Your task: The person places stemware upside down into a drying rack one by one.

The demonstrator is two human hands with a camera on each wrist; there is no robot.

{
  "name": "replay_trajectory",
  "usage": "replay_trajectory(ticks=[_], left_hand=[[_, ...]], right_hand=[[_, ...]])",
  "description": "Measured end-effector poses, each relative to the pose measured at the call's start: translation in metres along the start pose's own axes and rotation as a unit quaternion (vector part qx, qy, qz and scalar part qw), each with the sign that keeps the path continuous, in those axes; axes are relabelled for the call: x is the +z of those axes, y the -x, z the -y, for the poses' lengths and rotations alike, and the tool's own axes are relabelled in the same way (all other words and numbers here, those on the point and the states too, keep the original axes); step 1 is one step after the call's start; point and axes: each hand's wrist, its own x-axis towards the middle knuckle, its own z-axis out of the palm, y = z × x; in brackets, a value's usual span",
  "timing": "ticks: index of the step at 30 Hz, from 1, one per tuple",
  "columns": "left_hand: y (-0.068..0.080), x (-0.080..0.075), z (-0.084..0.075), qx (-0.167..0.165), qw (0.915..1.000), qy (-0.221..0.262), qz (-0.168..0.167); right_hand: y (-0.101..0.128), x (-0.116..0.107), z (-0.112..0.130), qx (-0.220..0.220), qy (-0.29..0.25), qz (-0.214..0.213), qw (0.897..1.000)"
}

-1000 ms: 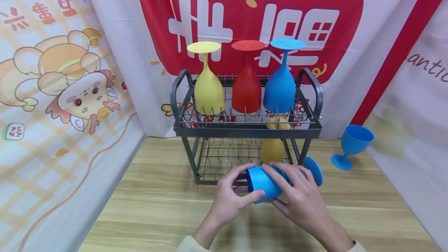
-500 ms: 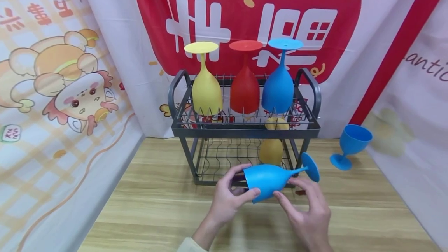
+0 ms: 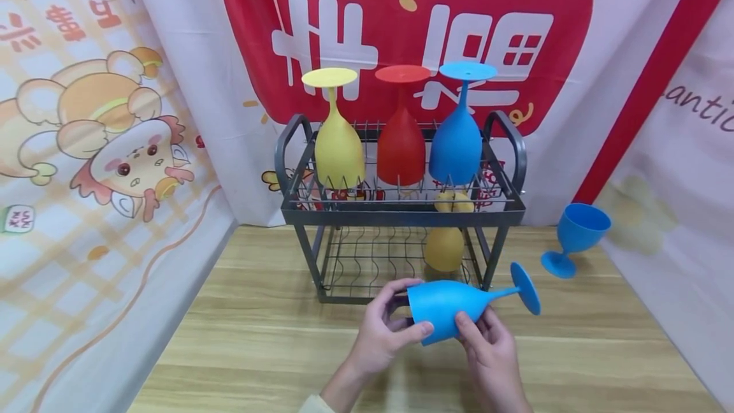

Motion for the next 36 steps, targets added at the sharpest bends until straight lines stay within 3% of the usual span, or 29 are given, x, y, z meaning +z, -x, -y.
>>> replay_trajectory(ticks=[5,10,17,20,22,24,27,29,32,34,36], left_hand=[[0.004,0.003,0.005,-0.020,0.9998,0.002,0.003],[0.008,0.004,0.011,-0.030,0.9995,0.000,-0.005],[0.010,0.001,0.014,-0.030,0.9995,-0.006,0.000],[0.011,-0.002,0.011,-0.025,0.9995,-0.019,0.001],[0.012,-0.006,0.008,-0.007,0.9994,-0.029,-0.015],[0.012,-0.012,0.004,0.027,0.9975,-0.038,-0.054],[0.009,-0.025,-0.002,0.107,0.9817,-0.056,-0.147],[0.006,-0.037,-0.009,0.151,0.9617,-0.069,-0.218],[0.000,-0.056,-0.026,0.190,0.9283,-0.079,-0.310],[-0.005,-0.068,-0.043,0.206,0.9109,-0.069,-0.351],[-0.012,-0.079,-0.062,0.225,0.9007,-0.064,-0.366]], right_hand=[[0.000,-0.001,-0.013,0.018,-0.078,0.025,0.996],[0.000,0.002,-0.028,0.013,-0.111,0.039,0.993],[-0.001,0.006,-0.034,-0.008,-0.118,0.020,0.993],[-0.001,0.006,-0.031,0.005,-0.101,0.010,0.995],[-0.002,0.005,-0.027,0.015,-0.086,0.006,0.996],[-0.004,0.003,-0.023,0.022,-0.059,0.001,0.998],[-0.006,0.000,-0.018,0.007,-0.003,-0.012,1.000],[-0.008,-0.001,-0.016,-0.010,0.040,-0.021,0.999],[-0.010,0.000,-0.013,-0.044,0.097,-0.026,0.994],[-0.011,0.002,-0.010,-0.065,0.127,-0.020,0.990],[-0.014,0.004,-0.008,-0.085,0.154,-0.012,0.984]])
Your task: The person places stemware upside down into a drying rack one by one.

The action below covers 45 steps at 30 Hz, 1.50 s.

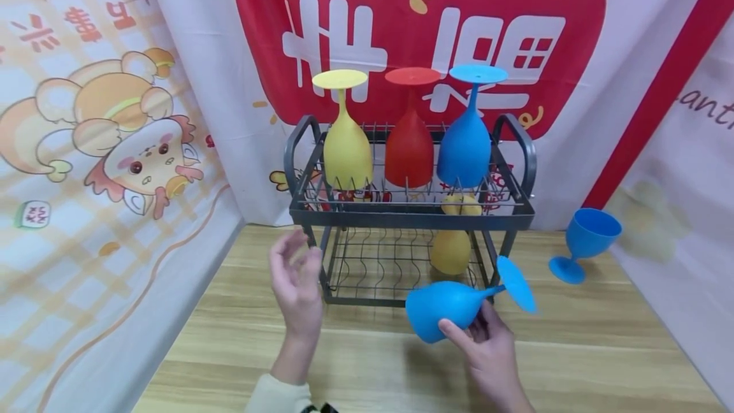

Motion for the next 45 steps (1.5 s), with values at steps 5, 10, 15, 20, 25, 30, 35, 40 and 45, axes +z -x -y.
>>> replay_trajectory(ticks=[5,10,15,20,25,30,35,40,45], left_hand=[[-0.045,0.000,-0.027,0.022,0.9991,-0.021,0.030],[-0.074,0.005,-0.039,-0.003,0.9926,-0.093,0.077],[-0.086,0.006,-0.041,-0.004,0.9924,-0.085,0.089],[-0.088,0.005,-0.038,-0.002,0.9935,-0.077,0.084],[-0.086,0.008,-0.032,0.008,0.9952,-0.064,0.074],[-0.084,0.010,-0.029,0.009,0.9968,-0.056,0.056],[-0.085,0.007,-0.030,0.011,0.9968,-0.067,0.042],[-0.084,0.009,-0.028,0.011,0.9969,-0.062,0.048],[-0.084,0.014,-0.025,0.014,0.9977,-0.049,0.045]], right_hand=[[-0.012,0.008,-0.002,-0.114,0.075,0.002,0.991],[-0.025,0.018,-0.010,-0.256,0.163,-0.040,0.952],[-0.039,0.028,-0.010,-0.258,0.171,-0.030,0.950],[-0.052,0.039,-0.009,-0.250,0.187,-0.022,0.950],[-0.067,0.051,-0.008,-0.274,0.192,-0.025,0.942],[-0.081,0.066,-0.005,-0.260,0.177,-0.016,0.949],[-0.096,0.083,-0.010,-0.198,0.163,0.006,0.966],[-0.108,0.088,-0.022,-0.146,0.184,-0.012,0.972],[-0.117,0.087,-0.024,-0.107,0.204,-0.029,0.973]])
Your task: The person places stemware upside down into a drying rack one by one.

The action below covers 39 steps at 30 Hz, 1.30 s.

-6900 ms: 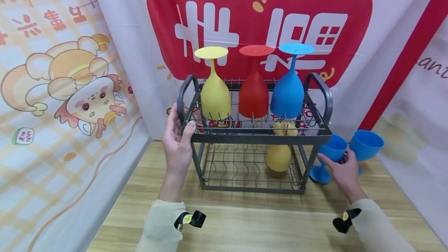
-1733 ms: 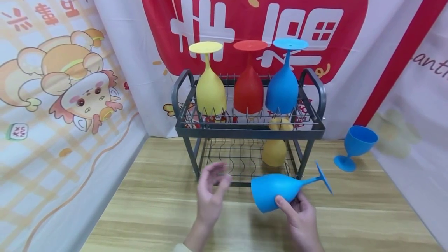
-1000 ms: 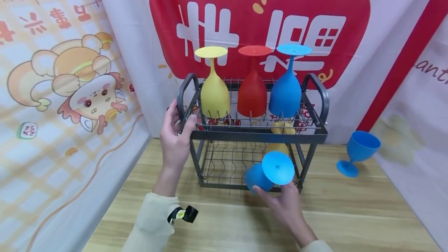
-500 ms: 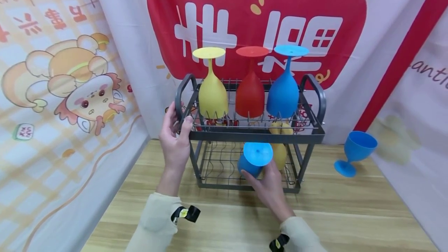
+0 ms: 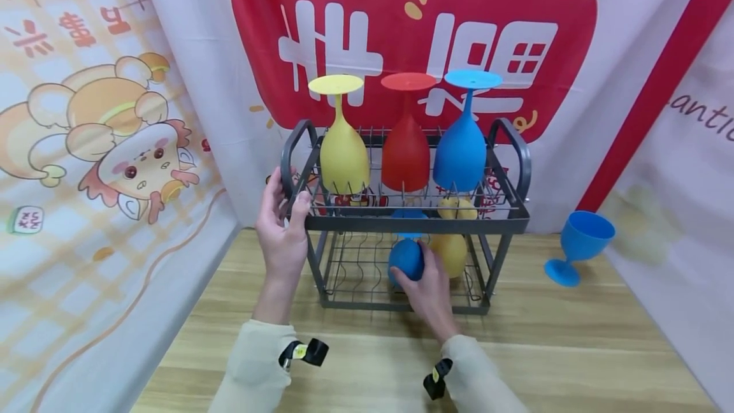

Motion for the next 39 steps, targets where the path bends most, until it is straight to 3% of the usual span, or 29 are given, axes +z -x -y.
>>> replay_trajectory(ticks=[7,20,39], left_hand=[[0.000,0.001,0.000,-0.001,1.0000,0.002,0.004],[0.003,0.003,0.000,-0.014,0.9999,-0.002,0.006],[0.002,0.001,0.001,0.003,1.0000,0.004,0.006]], right_hand=[[-0.003,0.002,-0.002,0.032,0.012,-0.016,0.999],[0.000,0.003,-0.011,-0.009,0.049,-0.056,0.997],[-0.002,0.008,-0.010,-0.032,0.065,-0.072,0.995]])
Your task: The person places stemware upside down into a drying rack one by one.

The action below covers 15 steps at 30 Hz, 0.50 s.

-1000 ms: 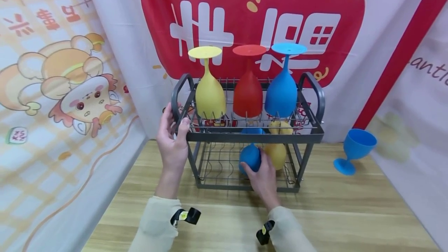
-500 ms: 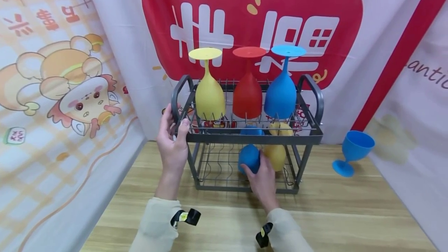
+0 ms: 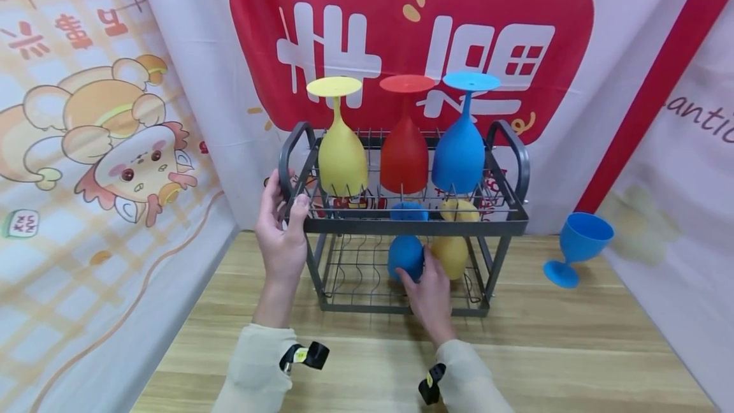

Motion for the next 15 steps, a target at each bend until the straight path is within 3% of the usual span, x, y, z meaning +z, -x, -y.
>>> replay_trajectory(ticks=[15], left_hand=[[0.001,0.001,0.000,-0.002,1.0000,-0.004,-0.002]], right_hand=[[0.010,-0.016,-0.001,0.003,-0.042,0.013,0.999]])
